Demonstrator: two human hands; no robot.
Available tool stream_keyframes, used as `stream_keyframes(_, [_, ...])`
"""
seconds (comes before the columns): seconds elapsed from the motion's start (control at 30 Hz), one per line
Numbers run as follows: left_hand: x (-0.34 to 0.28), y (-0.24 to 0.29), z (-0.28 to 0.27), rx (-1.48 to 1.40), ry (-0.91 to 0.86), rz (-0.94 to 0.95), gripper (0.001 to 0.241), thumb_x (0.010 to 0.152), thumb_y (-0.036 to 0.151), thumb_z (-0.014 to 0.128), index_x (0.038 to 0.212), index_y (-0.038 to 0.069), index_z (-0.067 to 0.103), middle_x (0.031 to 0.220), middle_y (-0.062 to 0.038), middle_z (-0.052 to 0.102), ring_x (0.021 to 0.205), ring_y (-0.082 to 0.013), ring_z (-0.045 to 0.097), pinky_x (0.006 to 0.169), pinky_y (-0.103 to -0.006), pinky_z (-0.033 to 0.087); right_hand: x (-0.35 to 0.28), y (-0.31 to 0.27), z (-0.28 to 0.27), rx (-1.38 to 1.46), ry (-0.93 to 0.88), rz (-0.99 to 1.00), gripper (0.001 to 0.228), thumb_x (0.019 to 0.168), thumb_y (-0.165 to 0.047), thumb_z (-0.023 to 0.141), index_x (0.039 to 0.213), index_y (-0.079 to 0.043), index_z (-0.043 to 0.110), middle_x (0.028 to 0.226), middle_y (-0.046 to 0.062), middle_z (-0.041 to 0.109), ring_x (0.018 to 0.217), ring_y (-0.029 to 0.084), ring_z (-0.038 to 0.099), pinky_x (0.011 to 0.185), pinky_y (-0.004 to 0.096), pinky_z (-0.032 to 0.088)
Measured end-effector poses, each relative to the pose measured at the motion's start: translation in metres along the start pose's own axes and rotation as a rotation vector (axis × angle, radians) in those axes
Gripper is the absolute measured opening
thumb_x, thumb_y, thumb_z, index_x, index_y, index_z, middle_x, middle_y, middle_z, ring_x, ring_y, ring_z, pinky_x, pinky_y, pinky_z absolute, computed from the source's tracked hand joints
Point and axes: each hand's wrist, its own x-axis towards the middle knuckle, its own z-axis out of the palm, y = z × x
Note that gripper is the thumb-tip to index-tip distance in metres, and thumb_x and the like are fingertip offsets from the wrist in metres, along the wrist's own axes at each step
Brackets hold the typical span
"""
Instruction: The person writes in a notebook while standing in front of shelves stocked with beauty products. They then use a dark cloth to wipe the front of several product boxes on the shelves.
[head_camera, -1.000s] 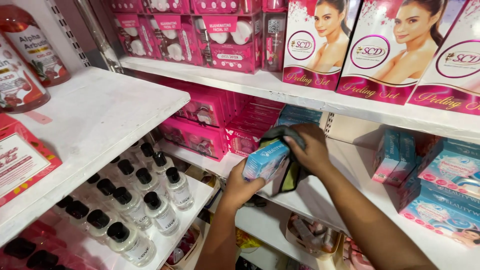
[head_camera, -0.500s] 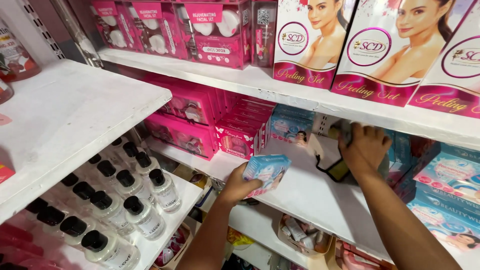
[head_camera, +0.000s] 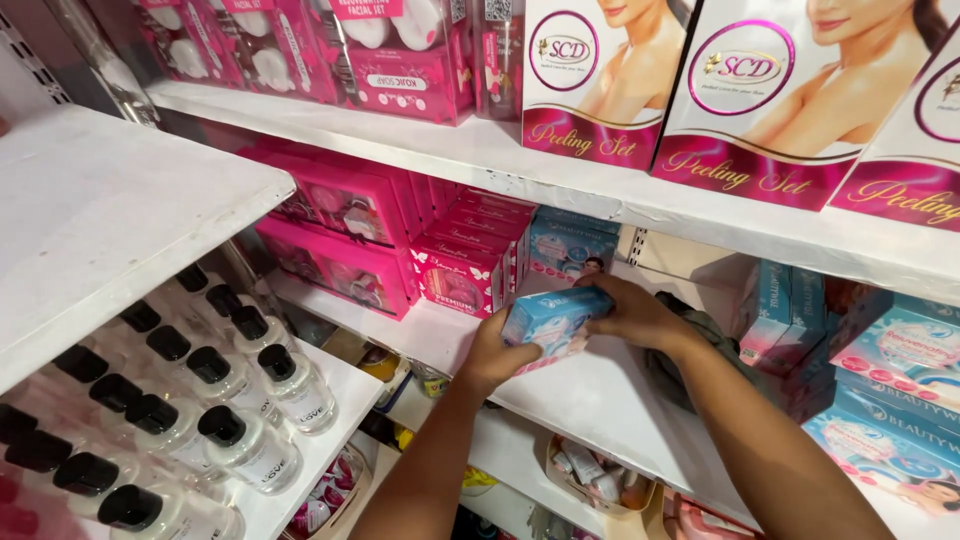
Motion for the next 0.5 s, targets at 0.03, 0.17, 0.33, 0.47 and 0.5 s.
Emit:
stream_keyframes(0.03, [0.002, 0.002, 0.007, -0.001, -0.002, -0.004, 0.054, 0.073, 0.005, 0.075, 0.126, 0.0, 0.065, 0.107, -0.009, 0.074, 0.097, -0.0193, 0.07, 0.089, -0.0331, 0.056, 0.005, 0.012, -0.001, 0.002, 0.0, 0.004, 0.072, 0.073, -0.013, 0.085, 0.139, -0.015, 0.057, 0.132, 0.01, 0.066, 0.113, 0.021, 0.066, 0.096, 0.035, 0.054])
stream_keyframes(0.17, [0.012, 0.003, 0.028, 0.571, 0.317, 0.271, 0.078, 0.069, 0.006, 0.078, 0.142, 0.007, 0.052, 0.131, -0.019, 0.06, 0.12, -0.0313, 0.06, 0.101, -0.0401, 0.051, 0.02, 0.043, -0.006, 0.1, 0.159, -0.103, 0.063, 0.069, -0.016, 0.085, 0.127, -0.01, 0.059, 0.113, 0.009, 0.07, 0.1, 0.023, 0.07, 0.087, 0.038, 0.058])
stream_keyframes(0.33, [0.018, 0.013, 0.05, 0.832, 0.308, 0.044, 0.097, 0.076, 0.011, 0.073, 0.163, 0.021, 0.03, 0.157, -0.02, 0.032, 0.143, -0.0384, 0.04, 0.113, -0.0429, 0.043, 0.027, 0.048, 0.003, -0.338, 0.538, -0.045, 0.059, 0.07, -0.02, 0.091, 0.122, -0.008, 0.065, 0.117, 0.018, 0.067, 0.098, 0.035, 0.069, 0.084, 0.042, 0.055])
stream_keyframes(0.47, [0.032, -0.015, 0.056, 0.795, 0.175, 0.066, 0.096, 0.073, 0.016, 0.078, 0.157, 0.022, 0.032, 0.164, -0.022, 0.023, 0.148, -0.0424, 0.029, 0.114, -0.046, 0.037, 0.041, 0.046, 0.01, -0.236, 0.655, 0.197, 0.069, 0.075, -0.02, 0.088, 0.133, -0.007, 0.052, 0.108, 0.022, 0.07, 0.094, 0.038, 0.07, 0.082, 0.045, 0.054])
stream_keyframes(0.5, [0.035, -0.02, 0.057, 0.767, 0.139, -0.024, 0.096, 0.073, 0.017, 0.077, 0.157, 0.024, 0.031, 0.165, -0.021, 0.021, 0.148, -0.0422, 0.028, 0.115, -0.0459, 0.037, 0.044, 0.04, 0.009, -0.116, 0.691, 0.271, 0.084, 0.075, -0.019, 0.086, 0.143, -0.003, 0.04, 0.103, 0.024, 0.071, 0.091, 0.038, 0.071, 0.081, 0.046, 0.055])
